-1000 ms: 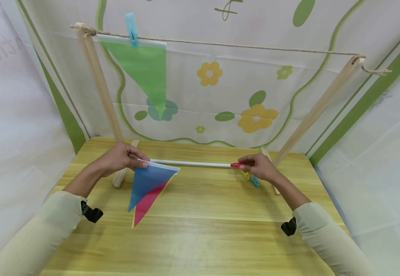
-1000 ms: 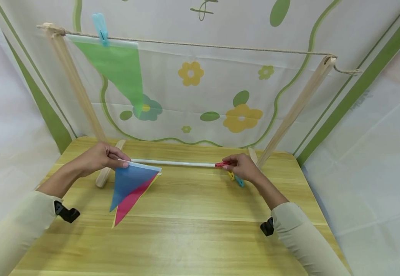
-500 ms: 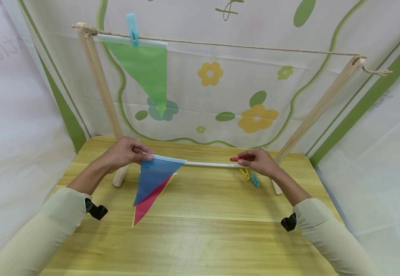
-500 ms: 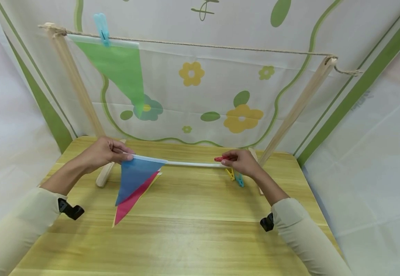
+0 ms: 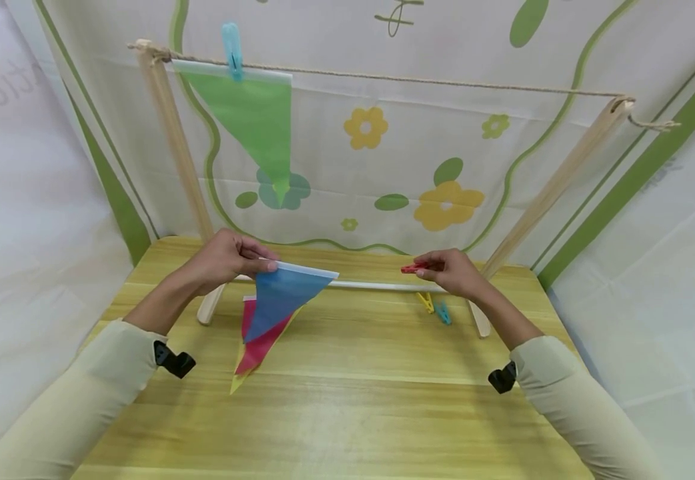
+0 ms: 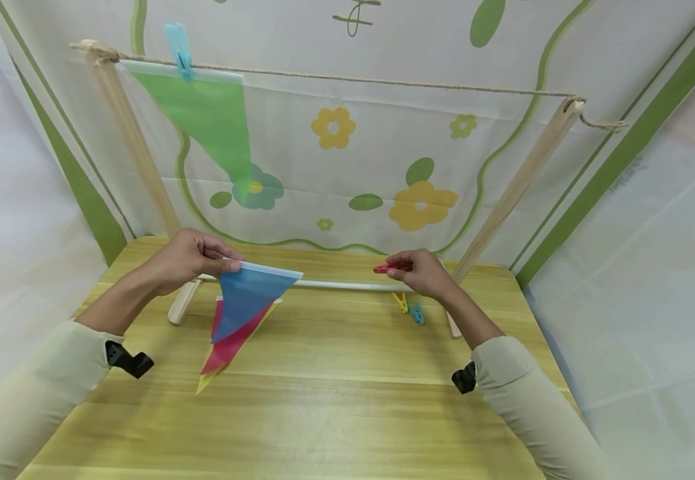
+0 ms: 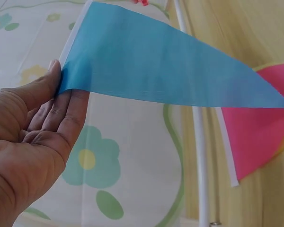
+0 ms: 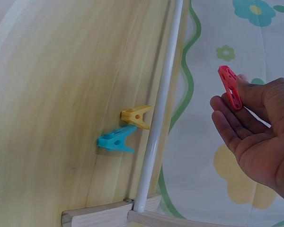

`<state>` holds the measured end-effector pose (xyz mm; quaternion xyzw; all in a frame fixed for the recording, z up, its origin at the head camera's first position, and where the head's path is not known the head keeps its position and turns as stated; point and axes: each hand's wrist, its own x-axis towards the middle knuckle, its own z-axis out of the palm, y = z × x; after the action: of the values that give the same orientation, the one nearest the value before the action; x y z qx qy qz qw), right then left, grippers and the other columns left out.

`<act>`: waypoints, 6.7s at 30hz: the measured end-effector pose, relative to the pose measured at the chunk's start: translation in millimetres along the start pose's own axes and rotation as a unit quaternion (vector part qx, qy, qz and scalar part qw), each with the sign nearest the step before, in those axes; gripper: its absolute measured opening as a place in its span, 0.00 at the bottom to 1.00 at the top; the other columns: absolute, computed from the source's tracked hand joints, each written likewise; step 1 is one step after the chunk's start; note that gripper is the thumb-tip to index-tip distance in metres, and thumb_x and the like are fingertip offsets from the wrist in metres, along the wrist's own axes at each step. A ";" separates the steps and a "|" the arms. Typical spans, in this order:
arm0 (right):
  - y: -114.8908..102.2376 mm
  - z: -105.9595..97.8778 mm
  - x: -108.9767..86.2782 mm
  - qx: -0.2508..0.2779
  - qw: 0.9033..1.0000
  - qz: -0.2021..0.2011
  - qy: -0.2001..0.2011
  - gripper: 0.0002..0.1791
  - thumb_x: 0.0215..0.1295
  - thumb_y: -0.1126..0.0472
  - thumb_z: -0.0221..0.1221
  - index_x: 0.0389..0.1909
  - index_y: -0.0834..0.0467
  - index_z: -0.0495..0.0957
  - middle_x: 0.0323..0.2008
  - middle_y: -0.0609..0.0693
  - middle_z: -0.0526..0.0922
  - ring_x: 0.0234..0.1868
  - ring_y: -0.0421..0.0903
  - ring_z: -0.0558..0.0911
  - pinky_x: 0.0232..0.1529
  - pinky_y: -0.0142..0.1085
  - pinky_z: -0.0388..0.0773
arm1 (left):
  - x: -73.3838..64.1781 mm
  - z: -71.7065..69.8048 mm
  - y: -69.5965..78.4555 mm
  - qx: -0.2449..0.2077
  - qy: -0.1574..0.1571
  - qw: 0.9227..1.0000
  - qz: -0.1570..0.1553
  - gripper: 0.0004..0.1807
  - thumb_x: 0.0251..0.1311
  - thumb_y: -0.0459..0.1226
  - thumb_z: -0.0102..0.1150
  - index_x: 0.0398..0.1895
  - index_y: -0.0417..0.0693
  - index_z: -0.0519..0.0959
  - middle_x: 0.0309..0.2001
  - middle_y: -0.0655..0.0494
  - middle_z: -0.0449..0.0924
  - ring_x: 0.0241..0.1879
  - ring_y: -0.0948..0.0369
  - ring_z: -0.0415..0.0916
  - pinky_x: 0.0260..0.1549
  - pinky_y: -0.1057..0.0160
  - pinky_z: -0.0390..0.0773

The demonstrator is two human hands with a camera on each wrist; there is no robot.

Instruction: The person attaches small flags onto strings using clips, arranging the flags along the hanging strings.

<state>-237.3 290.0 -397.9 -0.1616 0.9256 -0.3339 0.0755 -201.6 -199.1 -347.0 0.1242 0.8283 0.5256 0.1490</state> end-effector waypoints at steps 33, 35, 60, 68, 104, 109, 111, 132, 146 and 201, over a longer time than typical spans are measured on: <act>-41.1 28.3 11.1 -0.030 0.995 -0.073 -0.054 0.19 0.84 0.60 0.66 0.67 0.66 0.86 0.56 0.62 0.93 0.52 0.56 0.93 0.53 0.47 0.93 | -19.5 -19.9 61.7 0.022 0.066 0.995 0.072 0.14 0.74 0.36 0.77 0.55 0.35 0.92 0.38 0.66 0.96 0.40 0.64 0.92 0.46 0.67 0.93; -46.2 42.9 13.8 -0.033 0.993 -0.087 -0.071 0.19 0.84 0.60 0.66 0.67 0.66 0.86 0.55 0.61 0.93 0.52 0.53 0.93 0.52 0.46 0.92 | -19.7 -19.5 63.4 0.026 0.066 0.995 0.075 0.14 0.74 0.37 0.77 0.55 0.36 0.92 0.38 0.66 0.96 0.41 0.64 0.91 0.46 0.67 0.92; -92.6 11.8 28.8 -0.053 0.993 -0.101 -0.038 0.19 0.83 0.59 0.67 0.67 0.64 0.87 0.57 0.60 0.93 0.54 0.56 0.93 0.58 0.53 0.92 | 2.7 8.9 99.2 0.001 0.114 0.988 0.108 0.11 0.72 0.40 0.79 0.50 0.43 0.95 0.37 0.56 0.96 0.39 0.61 0.93 0.44 0.65 0.93; -102.8 -26.7 26.3 -0.033 0.998 -0.060 0.007 0.23 0.77 0.56 0.74 0.68 0.59 0.87 0.57 0.60 0.93 0.55 0.56 0.92 0.56 0.49 0.91 | 13.4 11.3 103.5 -0.046 0.135 0.980 0.140 0.12 0.70 0.39 0.81 0.48 0.39 0.95 0.35 0.58 0.96 0.36 0.60 0.94 0.42 0.62 0.94; -155.5 -111.6 8.7 -0.060 0.970 -0.131 0.194 0.21 0.86 0.55 0.64 0.72 0.58 0.85 0.59 0.64 0.92 0.52 0.54 0.91 0.41 0.18 0.74 | 45.7 6.3 130.5 -0.232 0.195 0.934 0.186 0.06 0.68 0.33 0.81 0.46 0.43 0.96 0.37 0.58 0.96 0.38 0.61 0.95 0.44 0.64 0.95; -163.2 -122.6 6.6 -0.059 0.968 -0.136 0.202 0.21 0.84 0.55 0.67 0.70 0.58 0.86 0.59 0.64 0.93 0.43 0.25 0.85 0.40 0.18 0.75 | 48.0 6.4 136.8 -0.239 0.193 0.931 0.197 0.06 0.71 0.32 0.78 0.47 0.42 0.95 0.37 0.56 0.96 0.40 0.61 0.94 0.46 0.65 0.94; -167.7 -126.5 5.6 -0.055 0.969 -0.137 0.200 0.21 0.83 0.55 0.68 0.70 0.58 0.87 0.59 0.65 0.93 0.41 0.18 0.82 0.40 0.18 0.76 | 48.7 5.8 139.5 -0.239 0.198 0.930 0.197 0.06 0.71 0.33 0.77 0.47 0.42 0.95 0.38 0.56 0.95 0.41 0.61 0.94 0.46 0.65 0.94; -212.9 -148.0 1.4 -0.111 0.944 -0.235 0.204 0.16 0.81 0.61 0.69 0.65 0.58 0.90 0.56 0.60 0.95 0.46 0.18 0.86 0.48 0.13 0.79 | 55.7 0.9 158.4 -0.296 0.233 0.908 0.184 0.04 0.68 0.34 0.80 0.43 0.44 0.95 0.36 0.58 0.95 0.36 0.63 0.92 0.44 0.68 0.92; -251.4 -160.2 1.4 -0.130 0.938 -0.244 0.207 0.16 0.82 0.59 0.68 0.64 0.56 0.91 0.57 0.57 0.95 0.45 0.22 0.87 0.52 0.16 0.80 | 64.2 5.1 171.9 -0.342 0.256 0.886 0.180 0.04 0.67 0.32 0.80 0.42 0.43 0.94 0.34 0.57 0.94 0.38 0.63 0.92 0.48 0.66 0.92; -348.5 -157.9 69.9 -0.252 0.949 -0.142 0.127 0.20 0.92 0.59 0.51 0.71 0.54 0.87 0.66 0.52 0.88 0.57 0.43 0.80 0.74 0.29 0.81 | 73.1 11.4 188.7 -0.400 0.319 0.846 0.150 0.14 0.63 0.39 0.81 0.51 0.46 0.96 0.45 0.53 0.93 0.49 0.55 0.92 0.61 0.61 0.92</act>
<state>-255.2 106.7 -55.4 -0.2613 0.9491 -0.1143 -0.1340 -255.7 -84.4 -188.8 0.0022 0.5199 0.8378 -0.1668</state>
